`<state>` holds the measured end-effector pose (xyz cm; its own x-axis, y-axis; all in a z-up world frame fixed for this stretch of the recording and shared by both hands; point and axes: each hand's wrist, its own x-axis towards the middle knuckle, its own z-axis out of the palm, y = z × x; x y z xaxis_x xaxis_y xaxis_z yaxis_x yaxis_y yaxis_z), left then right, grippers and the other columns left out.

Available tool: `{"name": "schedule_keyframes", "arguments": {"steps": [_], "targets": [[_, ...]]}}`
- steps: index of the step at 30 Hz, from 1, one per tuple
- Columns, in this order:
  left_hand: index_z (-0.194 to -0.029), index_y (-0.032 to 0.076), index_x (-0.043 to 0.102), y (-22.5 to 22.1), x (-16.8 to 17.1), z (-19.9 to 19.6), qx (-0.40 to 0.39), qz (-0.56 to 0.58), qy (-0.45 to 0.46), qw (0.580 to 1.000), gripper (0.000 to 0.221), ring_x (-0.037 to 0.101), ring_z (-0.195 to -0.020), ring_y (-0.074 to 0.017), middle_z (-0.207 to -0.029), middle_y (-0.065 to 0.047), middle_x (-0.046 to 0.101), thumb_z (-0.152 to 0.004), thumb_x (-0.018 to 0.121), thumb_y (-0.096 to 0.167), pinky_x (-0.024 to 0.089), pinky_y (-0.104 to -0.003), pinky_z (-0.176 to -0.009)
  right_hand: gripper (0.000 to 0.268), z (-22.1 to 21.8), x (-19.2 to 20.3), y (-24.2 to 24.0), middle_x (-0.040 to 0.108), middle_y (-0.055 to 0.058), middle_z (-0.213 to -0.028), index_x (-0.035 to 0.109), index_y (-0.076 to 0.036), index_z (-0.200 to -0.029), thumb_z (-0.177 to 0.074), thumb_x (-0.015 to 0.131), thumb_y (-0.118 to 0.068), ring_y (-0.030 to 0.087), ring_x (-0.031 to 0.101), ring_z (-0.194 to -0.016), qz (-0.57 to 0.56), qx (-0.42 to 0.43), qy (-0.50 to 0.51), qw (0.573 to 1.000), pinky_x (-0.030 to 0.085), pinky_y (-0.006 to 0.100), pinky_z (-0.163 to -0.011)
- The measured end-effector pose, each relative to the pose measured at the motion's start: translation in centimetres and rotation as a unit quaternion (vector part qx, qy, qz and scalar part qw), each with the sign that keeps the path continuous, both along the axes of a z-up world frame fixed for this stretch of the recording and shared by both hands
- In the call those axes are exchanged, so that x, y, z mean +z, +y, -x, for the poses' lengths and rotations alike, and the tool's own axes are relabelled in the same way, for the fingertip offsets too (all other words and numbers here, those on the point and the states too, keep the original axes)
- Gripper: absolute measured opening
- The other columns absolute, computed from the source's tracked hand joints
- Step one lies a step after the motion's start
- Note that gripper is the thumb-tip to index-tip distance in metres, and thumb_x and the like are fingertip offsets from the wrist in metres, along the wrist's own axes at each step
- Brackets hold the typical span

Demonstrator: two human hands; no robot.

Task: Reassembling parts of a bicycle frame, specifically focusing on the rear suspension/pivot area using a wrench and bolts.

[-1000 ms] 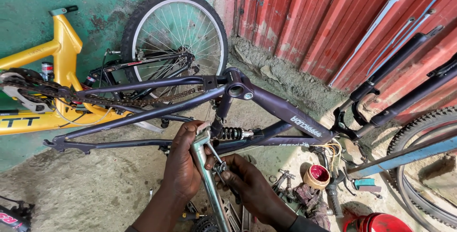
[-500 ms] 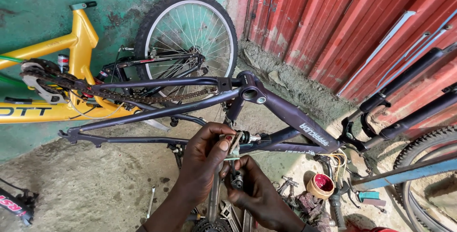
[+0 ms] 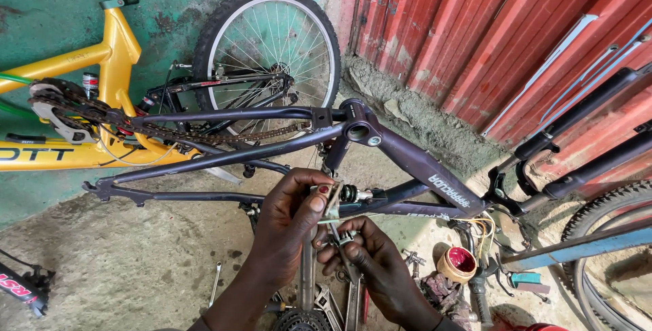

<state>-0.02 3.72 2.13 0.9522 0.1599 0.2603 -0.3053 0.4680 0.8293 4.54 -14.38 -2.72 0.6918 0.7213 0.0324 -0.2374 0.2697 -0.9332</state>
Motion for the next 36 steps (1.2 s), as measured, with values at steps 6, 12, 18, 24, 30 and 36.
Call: {"name": "schedule_keyframes", "arguments": {"steps": [6,12,18,24,30,36], "targets": [[-0.118,0.003,0.064,0.1,-0.1,0.1,0.007,0.019,0.004,1.000,0.022,0.043,-0.067,-0.0095,-0.090,-0.004,0.056,-0.096,0.062,0.006,0.042,-0.027,-0.049,0.031,0.0,0.0,-0.3,0.072,0.018,-0.076,0.070,0.004,-0.115,-0.099,0.061,-0.022,0.023,0.065,-0.065,0.074,-0.070,0.061,0.993,0.054,0.039,-0.066],[-0.122,0.001,0.060,0.0,-0.4,-0.4,0.006,0.064,0.000,0.998,0.025,0.046,-0.062,-0.0103,-0.092,-0.006,0.053,-0.098,0.059,0.006,0.043,-0.027,-0.050,0.041,0.7,0.9,0.1,0.060,0.007,-0.068,0.060,0.000,-0.130,-0.104,0.051,-0.031,0.010,0.048,-0.054,0.096,-0.049,0.084,0.991,0.036,0.025,-0.049],[-0.125,0.007,0.059,-0.1,-1.2,-1.1,0.044,0.169,0.081,0.981,0.026,0.054,-0.065,-0.0124,-0.088,-0.009,0.054,-0.101,0.053,0.013,0.043,-0.028,-0.040,0.042,0.6,0.1,0.0,0.056,0.008,-0.078,0.050,-0.005,-0.108,-0.081,0.083,-0.007,0.018,0.052,-0.059,0.048,-0.083,0.053,0.994,0.046,0.034,-0.051],[-0.121,0.010,0.056,-0.3,-1.6,-1.4,0.040,0.224,0.106,0.968,0.023,0.052,-0.066,-0.0129,-0.085,-0.009,0.054,-0.099,0.054,0.019,0.038,-0.029,-0.044,0.019,0.0,0.5,-0.6,0.059,0.008,-0.067,0.066,-0.003,-0.100,-0.089,0.079,-0.012,0.016,0.048,-0.054,0.107,-0.142,0.058,0.982,0.035,0.032,-0.051],[-0.126,0.010,0.055,-0.4,-1.6,-1.7,0.048,0.242,0.125,0.961,0.035,0.053,-0.069,-0.0143,-0.084,-0.009,0.054,-0.096,0.055,0.028,0.038,-0.030,-0.045,0.054,-0.4,1.8,-1.1,0.070,0.017,-0.084,0.068,0.007,-0.117,-0.108,0.038,-0.036,0.023,0.059,-0.063,0.057,-0.098,0.144,0.983,0.046,0.040,-0.061],[-0.132,0.010,0.056,-0.5,-2.1,-1.8,0.068,0.230,0.164,0.957,0.044,0.057,-0.071,-0.0152,-0.091,-0.009,0.058,-0.095,0.058,0.034,0.041,-0.028,-0.043,0.039,0.5,3.3,-0.9,0.077,0.009,-0.088,0.074,-0.001,-0.117,-0.089,0.072,-0.028,0.019,0.074,-0.083,0.143,-0.069,-0.131,0.979,0.063,0.036,-0.075]]}}
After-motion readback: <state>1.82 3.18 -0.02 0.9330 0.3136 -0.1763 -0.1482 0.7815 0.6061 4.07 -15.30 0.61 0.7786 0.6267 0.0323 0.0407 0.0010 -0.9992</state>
